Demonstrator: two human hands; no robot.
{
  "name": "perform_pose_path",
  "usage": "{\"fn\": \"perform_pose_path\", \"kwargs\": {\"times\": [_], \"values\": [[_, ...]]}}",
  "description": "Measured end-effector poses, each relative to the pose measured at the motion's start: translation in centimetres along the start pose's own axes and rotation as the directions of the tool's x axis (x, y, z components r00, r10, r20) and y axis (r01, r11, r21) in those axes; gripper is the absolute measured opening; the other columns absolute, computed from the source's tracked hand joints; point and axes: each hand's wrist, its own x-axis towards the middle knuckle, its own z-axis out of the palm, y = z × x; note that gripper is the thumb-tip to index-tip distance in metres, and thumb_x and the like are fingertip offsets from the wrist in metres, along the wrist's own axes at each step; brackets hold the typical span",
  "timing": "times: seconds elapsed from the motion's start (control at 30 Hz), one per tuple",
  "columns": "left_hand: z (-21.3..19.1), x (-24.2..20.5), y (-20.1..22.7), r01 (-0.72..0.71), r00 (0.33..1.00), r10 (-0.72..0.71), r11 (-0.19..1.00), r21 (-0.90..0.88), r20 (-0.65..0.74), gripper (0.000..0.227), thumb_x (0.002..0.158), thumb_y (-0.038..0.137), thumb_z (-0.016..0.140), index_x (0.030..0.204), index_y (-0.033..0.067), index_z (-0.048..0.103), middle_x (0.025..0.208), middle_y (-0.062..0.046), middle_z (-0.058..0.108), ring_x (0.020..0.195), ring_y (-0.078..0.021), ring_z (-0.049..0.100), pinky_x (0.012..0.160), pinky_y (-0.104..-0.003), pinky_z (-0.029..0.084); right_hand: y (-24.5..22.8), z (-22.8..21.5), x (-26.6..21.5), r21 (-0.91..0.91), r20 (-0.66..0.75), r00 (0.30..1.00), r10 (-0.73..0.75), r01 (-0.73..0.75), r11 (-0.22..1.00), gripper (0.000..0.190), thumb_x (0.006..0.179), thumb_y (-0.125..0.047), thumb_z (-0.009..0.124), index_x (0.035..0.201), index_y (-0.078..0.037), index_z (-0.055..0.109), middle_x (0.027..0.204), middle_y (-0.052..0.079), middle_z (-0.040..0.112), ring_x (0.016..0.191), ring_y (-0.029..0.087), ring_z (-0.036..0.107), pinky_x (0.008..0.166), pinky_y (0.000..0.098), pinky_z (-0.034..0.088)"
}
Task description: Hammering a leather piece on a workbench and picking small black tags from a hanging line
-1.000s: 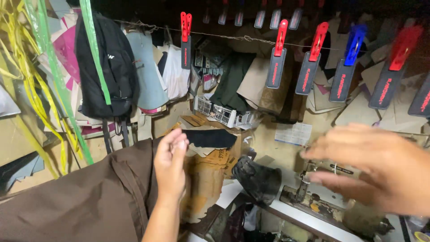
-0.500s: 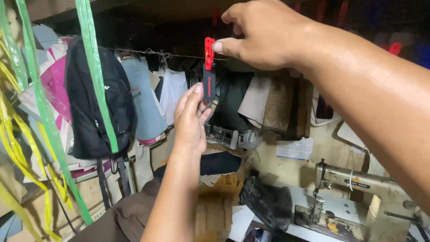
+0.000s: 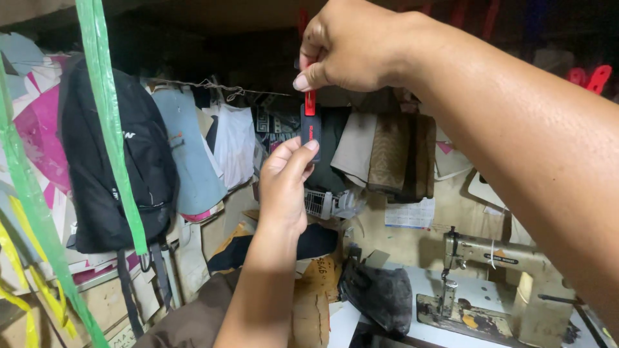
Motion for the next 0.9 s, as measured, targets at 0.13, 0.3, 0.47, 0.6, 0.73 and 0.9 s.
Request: {"fn": "perform_pose_path", "kwargs": {"times": [0.13, 0.3, 0.47, 0.6, 0.73, 0.9], "values": [[0.1, -1.3, -0.7, -0.003, 0.999, 0.003, 1.0, -0.006, -0.048, 0.016, 0.085, 0.015, 0.069, 0.098, 0.0073, 0.074, 0.089, -0.002, 0.072, 0.083, -0.0123, 0.063, 0.081, -0.028, 0.047, 0.8, 0.0, -0.3, 0.004, -0.101, 0.995, -0.011, 0.011, 1.0, 0.02, 0.088, -0.041, 0.084, 0.094, -0.023, 0.077, 0.077, -0.003, 0.07, 0.069, 0.015, 0.059, 0.064, 0.0353, 0.044], [2.0, -5.1, -1.8, 0.04, 0.997, -0.032, 0.992, -0.117, 0.075, 0.013, 0.091, 0.009, 0.068, 0.103, 0.0037, 0.068, 0.094, -0.006, 0.07, 0.087, -0.0154, 0.063, 0.083, -0.029, 0.049, 2.3, -2.6, -3.8, 0.09, -0.059, 0.993, 0.103, -0.097, 0.991, 0.11, 0.072, -0.06, 0.087, 0.155, -0.006, 0.038, 0.142, 0.011, 0.059, 0.115, 0.025, 0.065, 0.085, 0.0347, 0.054], [6.8, -9.9, -1.9, -0.064, 0.948, 0.098, 0.99, -0.122, 0.302, 0.015, 0.088, 0.014, 0.068, 0.098, 0.0034, 0.069, 0.121, -0.009, 0.069, 0.11, -0.0203, 0.064, 0.101, -0.035, 0.047, 7.7, -5.6, -8.7, -0.067, -0.082, 0.991, 0.105, -0.11, 0.992, 0.077, 0.084, -0.058, 0.077, 0.141, -0.009, 0.058, 0.129, 0.011, 0.064, 0.114, 0.028, 0.061, 0.096, 0.0405, 0.048], [10.6, -11.2, -3.2, -0.08, 0.94, 0.075, 0.997, 0.002, 0.334, 0.011, 0.085, 0.022, 0.072, 0.091, 0.013, 0.07, 0.159, -0.018, 0.052, 0.143, -0.0236, 0.052, 0.106, -0.037, 0.045, 7.6, -6.9, -12.5, -0.086, 0.059, 0.953, 0.298, -0.292, 0.952, 0.065, 0.086, -0.046, 0.073, 0.139, -0.01, 0.06, 0.13, 0.008, 0.07, 0.113, 0.024, 0.066, 0.097, 0.0361, 0.049], [13.8, -11.2, -4.2, -0.039, 0.964, 0.079, 0.986, -0.159, 0.255, 0.01, 0.086, 0.01, 0.072, 0.092, 0.0042, 0.067, 0.141, -0.017, 0.068, 0.12, -0.0211, 0.068, 0.102, -0.032, 0.052, 8.4, -7.1, -13.4, -0.076, 0.158, 0.923, 0.351, -0.343, 0.936, 0.059, 0.086, -0.042, 0.072, 0.138, -0.016, 0.063, 0.137, -0.002, 0.071, 0.12, 0.013, 0.067, 0.106, 0.0289, 0.046], [15.0, -11.0, -5.3, -0.001, 0.997, 0.012, 0.992, -0.128, 0.079, 0.018, 0.087, 0.005, 0.073, 0.104, -0.0011, 0.069, 0.101, -0.016, 0.079, 0.091, -0.0182, 0.073, 0.083, -0.03, 0.06, 8.3, -6.8, -14.2, 0.057, 0.161, 0.938, 0.306, -0.318, 0.946, 0.034, 0.089, -0.031, 0.076, 0.118, -0.014, 0.075, 0.105, -0.002, 0.079, 0.091, 0.009, 0.064, 0.084, 0.0265, 0.048]]}}
